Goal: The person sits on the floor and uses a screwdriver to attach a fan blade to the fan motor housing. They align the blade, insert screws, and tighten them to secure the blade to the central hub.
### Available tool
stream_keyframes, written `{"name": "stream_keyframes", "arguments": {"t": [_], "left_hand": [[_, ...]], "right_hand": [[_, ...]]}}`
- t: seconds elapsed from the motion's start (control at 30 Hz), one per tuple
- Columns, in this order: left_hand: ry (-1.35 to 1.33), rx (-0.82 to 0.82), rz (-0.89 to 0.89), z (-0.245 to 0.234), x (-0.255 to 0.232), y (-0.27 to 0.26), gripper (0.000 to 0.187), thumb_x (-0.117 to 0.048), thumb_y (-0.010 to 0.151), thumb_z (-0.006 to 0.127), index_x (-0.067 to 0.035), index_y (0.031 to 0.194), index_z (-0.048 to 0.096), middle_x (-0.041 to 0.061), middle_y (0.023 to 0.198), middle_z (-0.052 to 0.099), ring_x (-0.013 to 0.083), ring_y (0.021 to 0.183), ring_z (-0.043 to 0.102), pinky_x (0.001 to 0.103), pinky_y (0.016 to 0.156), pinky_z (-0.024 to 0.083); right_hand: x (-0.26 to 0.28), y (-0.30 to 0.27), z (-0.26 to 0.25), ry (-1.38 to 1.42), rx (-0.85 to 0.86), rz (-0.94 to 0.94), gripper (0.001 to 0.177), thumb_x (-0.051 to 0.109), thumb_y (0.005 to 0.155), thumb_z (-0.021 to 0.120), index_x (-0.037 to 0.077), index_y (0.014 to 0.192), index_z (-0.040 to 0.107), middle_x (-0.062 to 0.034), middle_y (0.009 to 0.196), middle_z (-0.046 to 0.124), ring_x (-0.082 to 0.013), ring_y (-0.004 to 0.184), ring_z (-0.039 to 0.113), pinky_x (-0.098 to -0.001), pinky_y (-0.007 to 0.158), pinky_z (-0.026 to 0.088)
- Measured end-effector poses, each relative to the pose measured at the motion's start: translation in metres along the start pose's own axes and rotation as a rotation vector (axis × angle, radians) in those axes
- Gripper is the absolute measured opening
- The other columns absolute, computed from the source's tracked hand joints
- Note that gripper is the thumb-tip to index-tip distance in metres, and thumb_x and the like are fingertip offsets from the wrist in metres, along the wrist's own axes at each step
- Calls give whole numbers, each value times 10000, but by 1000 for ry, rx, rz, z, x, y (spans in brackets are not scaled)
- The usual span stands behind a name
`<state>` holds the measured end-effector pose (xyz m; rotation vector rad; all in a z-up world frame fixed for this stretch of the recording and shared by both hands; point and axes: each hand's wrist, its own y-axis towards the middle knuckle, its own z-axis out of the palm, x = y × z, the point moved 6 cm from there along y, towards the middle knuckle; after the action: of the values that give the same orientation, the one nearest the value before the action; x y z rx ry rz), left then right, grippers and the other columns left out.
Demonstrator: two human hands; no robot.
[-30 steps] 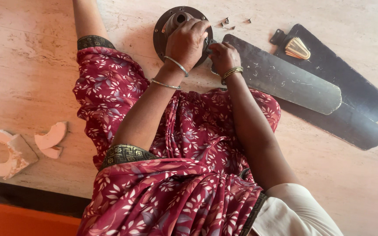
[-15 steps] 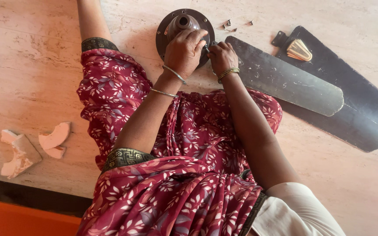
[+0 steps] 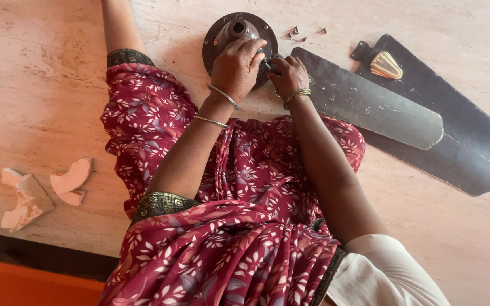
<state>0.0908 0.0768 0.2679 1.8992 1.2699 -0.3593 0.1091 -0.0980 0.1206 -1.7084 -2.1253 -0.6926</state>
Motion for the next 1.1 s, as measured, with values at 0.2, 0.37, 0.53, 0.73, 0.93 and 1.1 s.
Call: {"name": "stream_keyframes", "arguments": {"t": [0.2, 0.37, 0.53, 0.73, 0.93, 1.1], "left_hand": [[-1, -34, 20, -3, -1, -2, 251, -121, 905, 791, -122, 1140, 705, 69, 1045, 744, 269, 966, 726, 382, 824, 602], [-2, -34, 14, -1, -3, -2, 263, -116, 894, 799, -124, 1139, 706, 68, 1048, 747, 253, 966, 727, 369, 820, 605], [6, -10, 15, 4, -5, -3, 260, -106, 893, 796, -121, 1137, 705, 60, 1029, 746, 259, 968, 726, 376, 821, 606], [53, 67, 122, 23, -13, 4, 252, -60, 906, 753, -100, 1149, 699, 69, 1073, 748, 268, 1003, 720, 369, 838, 607], [72, 109, 208, 36, -20, 10, 261, -9, 926, 694, -81, 1177, 691, 91, 1145, 744, 267, 1055, 719, 379, 863, 617], [84, 206, 178, 44, -25, 8, 277, -42, 909, 718, -67, 1184, 696, 116, 1091, 742, 278, 1016, 720, 390, 841, 618]], "right_hand": [[1, -2, 1, -19, 3, 21, 214, 248, 851, 794, 188, 1057, 786, -53, 996, 695, -297, 1000, 638, -436, 898, 511], [-1, 0, 5, -21, 30, 44, 171, 271, 864, 805, 175, 1005, 784, -42, 998, 701, -287, 1007, 634, -442, 914, 509], [-19, 5, 2, 86, -39, 160, 207, 168, 849, 797, 160, 1056, 787, -20, 947, 741, -194, 842, 691, -341, 761, 571], [-51, 1, -27, 581, -155, 236, 224, 36, 910, 713, 79, 1120, 775, -20, 991, 795, -94, 876, 744, -258, 801, 606], [-31, -2, -36, 669, -95, 111, 282, 17, 891, 694, 53, 1167, 741, -43, 1085, 767, -94, 892, 715, -253, 793, 611], [-7, 1, -36, 522, -77, -16, 157, 33, 869, 758, 37, 1023, 723, -56, 890, 731, -88, 780, 686, -249, 695, 593]]}}
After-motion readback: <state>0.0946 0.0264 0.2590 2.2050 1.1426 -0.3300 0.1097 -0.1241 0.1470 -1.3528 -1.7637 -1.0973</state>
